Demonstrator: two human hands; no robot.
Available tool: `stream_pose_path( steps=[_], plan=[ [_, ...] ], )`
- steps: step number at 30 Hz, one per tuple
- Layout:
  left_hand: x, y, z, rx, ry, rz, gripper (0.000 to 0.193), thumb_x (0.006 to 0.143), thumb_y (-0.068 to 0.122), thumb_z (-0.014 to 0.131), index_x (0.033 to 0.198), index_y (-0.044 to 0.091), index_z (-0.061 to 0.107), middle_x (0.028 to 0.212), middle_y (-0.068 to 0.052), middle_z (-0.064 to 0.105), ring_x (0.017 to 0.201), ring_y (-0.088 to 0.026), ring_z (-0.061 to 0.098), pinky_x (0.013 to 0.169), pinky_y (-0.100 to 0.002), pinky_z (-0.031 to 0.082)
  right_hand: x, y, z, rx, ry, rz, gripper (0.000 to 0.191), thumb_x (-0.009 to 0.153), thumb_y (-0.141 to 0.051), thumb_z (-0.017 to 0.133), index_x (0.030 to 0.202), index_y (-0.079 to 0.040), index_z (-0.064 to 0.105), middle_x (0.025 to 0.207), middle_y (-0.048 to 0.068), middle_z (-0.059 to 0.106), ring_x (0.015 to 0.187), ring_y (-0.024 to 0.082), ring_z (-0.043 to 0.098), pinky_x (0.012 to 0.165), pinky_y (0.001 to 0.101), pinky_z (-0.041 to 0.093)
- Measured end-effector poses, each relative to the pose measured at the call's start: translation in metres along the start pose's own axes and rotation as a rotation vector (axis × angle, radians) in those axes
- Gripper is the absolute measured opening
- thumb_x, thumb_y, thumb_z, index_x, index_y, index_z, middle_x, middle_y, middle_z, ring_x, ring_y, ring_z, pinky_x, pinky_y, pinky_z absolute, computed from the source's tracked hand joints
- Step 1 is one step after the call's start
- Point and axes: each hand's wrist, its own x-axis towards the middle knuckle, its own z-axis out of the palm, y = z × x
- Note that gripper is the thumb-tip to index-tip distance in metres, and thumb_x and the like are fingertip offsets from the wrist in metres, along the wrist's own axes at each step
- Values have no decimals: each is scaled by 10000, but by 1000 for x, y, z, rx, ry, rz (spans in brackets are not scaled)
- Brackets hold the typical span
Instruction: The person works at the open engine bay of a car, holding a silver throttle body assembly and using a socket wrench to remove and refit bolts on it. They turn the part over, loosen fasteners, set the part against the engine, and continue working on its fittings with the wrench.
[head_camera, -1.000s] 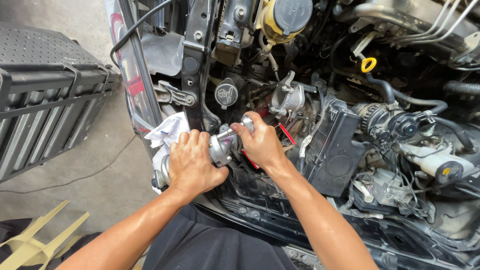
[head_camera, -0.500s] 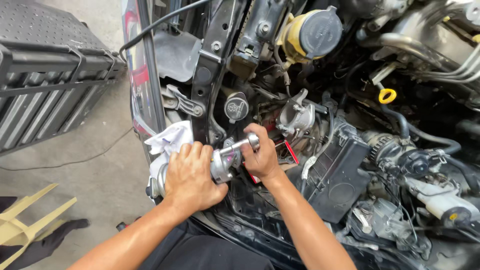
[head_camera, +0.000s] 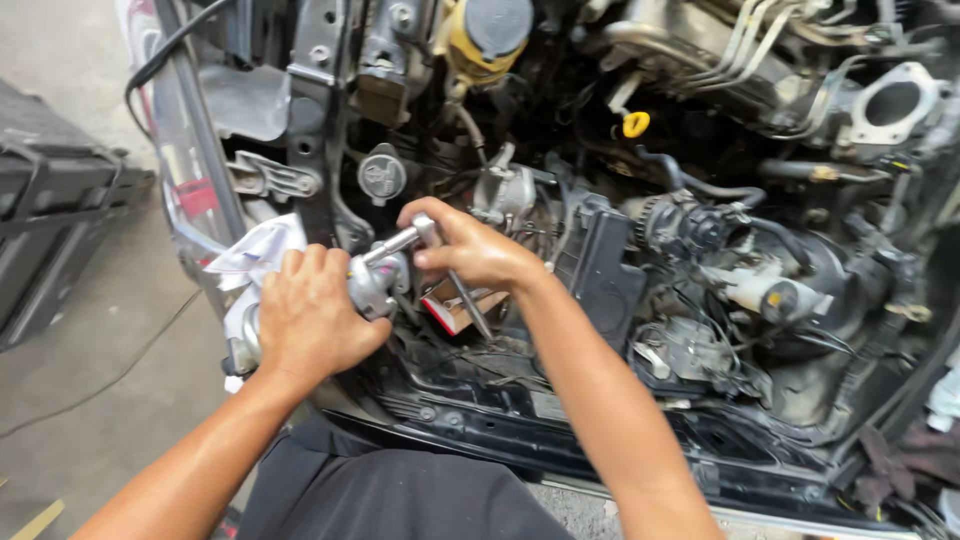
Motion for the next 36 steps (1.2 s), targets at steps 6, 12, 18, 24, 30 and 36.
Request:
stream_pose_path(
  steps=[6,12,18,24,30,36],
  plan=[
    [-11,6,2,2,53,21,604,524,393,839,974,28,671,1013,-126,624,1033,-332,566,829,-463,466,8,22,28,-300,426,-606,361,804,178,523,1042,-71,632,977,3,605,937,121,556,854,286,460],
    [-16,2,4,44,63,27,678,557,412,843,1097,41,669,1090,-113,628,1118,-317,546,923,-456,416,-13,17,20,-4,527,-311,384,836,151,542,1129,-90,602,880,-17,545,781,95,494,697,268,438],
    [-20,-2,7,-34,198,116,977,543,536,890,1286,-13,570,1161,-177,604,1171,-363,501,1001,-501,352,-73,9,11,477,509,-313,446,863,-35,498,1305,-56,551,991,37,590,862,125,553,815,284,483],
    [-25,9,-12,-94,406,301,881,650,416,855,1329,-38,526,1215,-231,576,1229,-420,495,1066,-538,358,-128,-3,38,434,277,-387,501,994,-176,518,1469,-24,474,1303,43,604,1126,101,567,1001,266,462],
    [-37,33,-34,-340,301,777,670,718,215,755,1296,-26,515,1129,-214,600,1075,-399,575,991,-513,438,-132,4,62,322,198,-379,372,1005,-158,689,1309,-7,535,1152,47,626,1055,146,605,939,312,501],
    [-39,50,-19,-433,10,780,470,859,153,702,1259,-18,523,987,-181,635,924,-362,614,838,-433,471,-143,16,68,484,298,-366,385,1003,-313,690,1231,-41,543,1049,51,629,937,142,610,829,289,492]
  ],
)
